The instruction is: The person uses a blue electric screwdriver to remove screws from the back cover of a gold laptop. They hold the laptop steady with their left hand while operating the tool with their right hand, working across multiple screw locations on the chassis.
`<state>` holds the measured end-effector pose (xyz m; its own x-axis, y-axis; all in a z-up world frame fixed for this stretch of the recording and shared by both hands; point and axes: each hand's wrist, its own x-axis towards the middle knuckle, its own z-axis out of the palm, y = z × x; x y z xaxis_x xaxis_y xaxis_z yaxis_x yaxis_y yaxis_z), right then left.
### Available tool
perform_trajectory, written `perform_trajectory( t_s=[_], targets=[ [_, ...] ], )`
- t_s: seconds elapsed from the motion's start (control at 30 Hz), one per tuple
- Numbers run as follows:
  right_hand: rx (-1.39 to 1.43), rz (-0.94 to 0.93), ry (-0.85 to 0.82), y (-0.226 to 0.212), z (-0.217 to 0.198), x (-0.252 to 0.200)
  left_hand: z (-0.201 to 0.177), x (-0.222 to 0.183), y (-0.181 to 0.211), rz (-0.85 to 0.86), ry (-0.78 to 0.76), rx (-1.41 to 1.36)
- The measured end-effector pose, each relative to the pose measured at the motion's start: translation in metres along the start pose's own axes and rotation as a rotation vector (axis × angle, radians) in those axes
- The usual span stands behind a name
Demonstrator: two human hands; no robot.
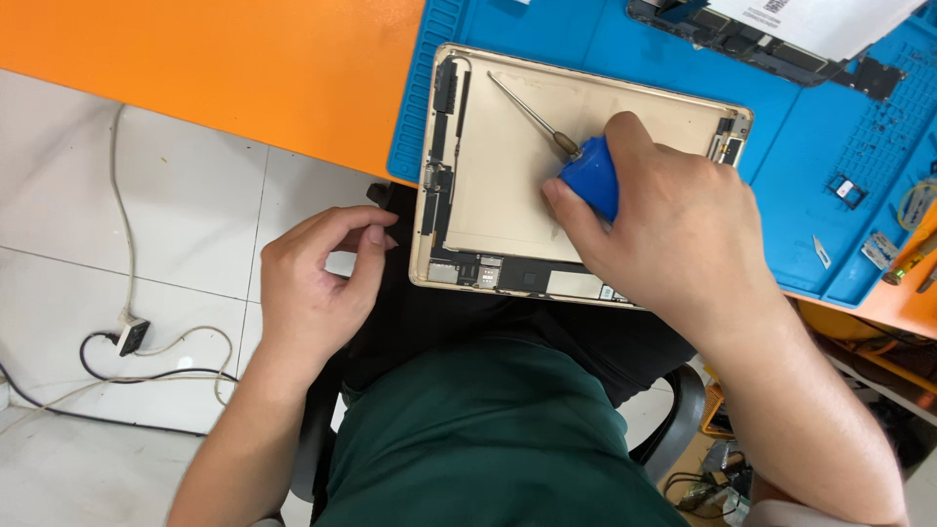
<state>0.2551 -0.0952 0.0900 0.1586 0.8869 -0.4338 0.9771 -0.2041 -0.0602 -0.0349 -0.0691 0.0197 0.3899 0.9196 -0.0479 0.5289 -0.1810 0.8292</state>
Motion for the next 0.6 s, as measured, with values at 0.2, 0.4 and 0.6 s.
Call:
perform_trajectory(
  t_s=[0.2,0.4,0.6],
  targets=[
    [0.044,-0.047,0.036,0.001,-0.003,-0.002,-0.01,0.002,0.014,0.037,0.06,0.026],
    [0.112,-0.037,0.05,0.002,-0.003,-0.004,-0.021,-0.003,0.024,0.073,0.135,0.038],
    [0.14,-0.086,0.108,0.008,0.0,-0.006,-0.026,-0.006,0.035,0.161,0.229,0.038]
  ],
)
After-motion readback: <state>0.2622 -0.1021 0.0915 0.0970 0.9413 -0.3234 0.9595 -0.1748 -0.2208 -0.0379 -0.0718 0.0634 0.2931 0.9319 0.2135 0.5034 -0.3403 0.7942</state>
